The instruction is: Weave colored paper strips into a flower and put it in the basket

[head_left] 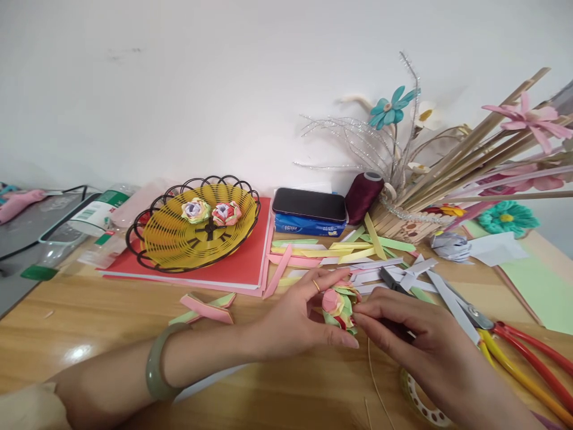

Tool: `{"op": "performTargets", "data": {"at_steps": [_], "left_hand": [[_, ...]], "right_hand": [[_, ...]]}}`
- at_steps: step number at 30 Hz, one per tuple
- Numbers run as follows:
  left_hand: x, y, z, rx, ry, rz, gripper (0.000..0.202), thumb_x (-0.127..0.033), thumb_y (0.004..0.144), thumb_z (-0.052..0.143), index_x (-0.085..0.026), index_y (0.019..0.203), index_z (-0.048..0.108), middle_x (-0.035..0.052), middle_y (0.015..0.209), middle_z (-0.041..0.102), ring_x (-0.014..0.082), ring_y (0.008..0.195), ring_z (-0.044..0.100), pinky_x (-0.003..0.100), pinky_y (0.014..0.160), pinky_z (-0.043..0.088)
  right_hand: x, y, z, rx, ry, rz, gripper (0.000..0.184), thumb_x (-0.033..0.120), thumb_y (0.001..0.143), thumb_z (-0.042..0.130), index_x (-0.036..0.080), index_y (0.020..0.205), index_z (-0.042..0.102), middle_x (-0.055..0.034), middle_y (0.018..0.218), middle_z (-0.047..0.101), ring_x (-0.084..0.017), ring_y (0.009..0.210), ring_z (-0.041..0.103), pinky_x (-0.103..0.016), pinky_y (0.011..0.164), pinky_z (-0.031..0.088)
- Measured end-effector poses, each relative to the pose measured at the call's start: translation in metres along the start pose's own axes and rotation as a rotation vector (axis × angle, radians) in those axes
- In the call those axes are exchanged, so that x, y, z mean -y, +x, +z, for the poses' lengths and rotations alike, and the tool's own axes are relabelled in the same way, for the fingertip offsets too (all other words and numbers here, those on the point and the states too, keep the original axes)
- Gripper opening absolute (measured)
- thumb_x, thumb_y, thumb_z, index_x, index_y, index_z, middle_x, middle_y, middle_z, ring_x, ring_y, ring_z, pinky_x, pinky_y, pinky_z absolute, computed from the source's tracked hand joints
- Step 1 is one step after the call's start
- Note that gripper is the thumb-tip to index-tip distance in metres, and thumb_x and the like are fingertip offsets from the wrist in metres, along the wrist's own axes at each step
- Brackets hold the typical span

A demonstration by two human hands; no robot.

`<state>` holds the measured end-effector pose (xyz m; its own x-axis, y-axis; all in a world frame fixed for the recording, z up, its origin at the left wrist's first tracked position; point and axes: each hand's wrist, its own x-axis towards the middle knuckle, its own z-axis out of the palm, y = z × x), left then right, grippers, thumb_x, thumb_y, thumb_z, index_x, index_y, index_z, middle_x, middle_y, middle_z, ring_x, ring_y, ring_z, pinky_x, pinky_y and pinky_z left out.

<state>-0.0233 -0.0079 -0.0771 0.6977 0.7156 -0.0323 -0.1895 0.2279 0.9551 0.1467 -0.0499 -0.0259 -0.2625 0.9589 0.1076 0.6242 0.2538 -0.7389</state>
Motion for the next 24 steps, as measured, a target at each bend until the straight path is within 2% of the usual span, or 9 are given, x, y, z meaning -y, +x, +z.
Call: {"op": "performTargets", "data": {"at_steps": [6, 10, 18, 24], "left_hand": [[0.0020, 0.0013, -0.0019, -0.014, 0.078, 0.030, 0.077, -0.027, 0.059, 0.079, -0.036, 0.128, 0.046, 0.0061, 0.130, 0.038, 0.0262, 0.125, 0.037, 0.041, 0.101, 0.035], [0.0012, 0.0011, -0.0017, -0.002, 0.044, 0.022, 0.076, -0.027, 0.060, 0.078, -0.035, 0.128, 0.045, 0.0059, 0.132, 0.038, 0.0257, 0.124, 0.039, 0.041, 0.101, 0.036], [0.0000, 0.0005, -0.0015, 0.001, 0.083, 0.040, 0.077, -0.028, 0.059, 0.078, -0.033, 0.129, 0.045, 0.0058, 0.133, 0.038, 0.0254, 0.129, 0.033, 0.041, 0.106, 0.030], [0.0015, 0.0001, -0.0007, 0.017, 0.037, 0.004, 0.081, -0.028, 0.058, 0.079, -0.033, 0.130, 0.043, 0.0079, 0.135, 0.033, 0.0271, 0.127, 0.036, 0.043, 0.104, 0.031]], "right_hand": [[-0.0020, 0.0013, -0.0004, -0.033, -0.030, -0.074, 0.021, 0.019, 0.083, 0.050, 0.021, 0.067, 0.063, -0.0008, 0.066, 0.065, -0.014, 0.061, 0.061, -0.023, 0.055, 0.047], [-0.0014, 0.0019, -0.0011, -0.029, -0.031, -0.097, 0.019, 0.018, 0.082, 0.052, 0.022, 0.068, 0.064, -0.0008, 0.068, 0.067, -0.014, 0.062, 0.062, -0.022, 0.056, 0.049], [-0.0044, 0.0022, 0.0020, -0.031, 0.027, -0.047, 0.018, 0.022, 0.080, 0.057, 0.022, 0.064, 0.063, 0.0006, 0.064, 0.065, -0.013, 0.059, 0.060, -0.022, 0.054, 0.046], [-0.0081, -0.0005, 0.0049, -0.036, 0.065, 0.000, 0.021, 0.025, 0.081, 0.056, 0.022, 0.062, 0.062, 0.0010, 0.061, 0.061, -0.013, 0.057, 0.056, -0.024, 0.053, 0.042]]}}
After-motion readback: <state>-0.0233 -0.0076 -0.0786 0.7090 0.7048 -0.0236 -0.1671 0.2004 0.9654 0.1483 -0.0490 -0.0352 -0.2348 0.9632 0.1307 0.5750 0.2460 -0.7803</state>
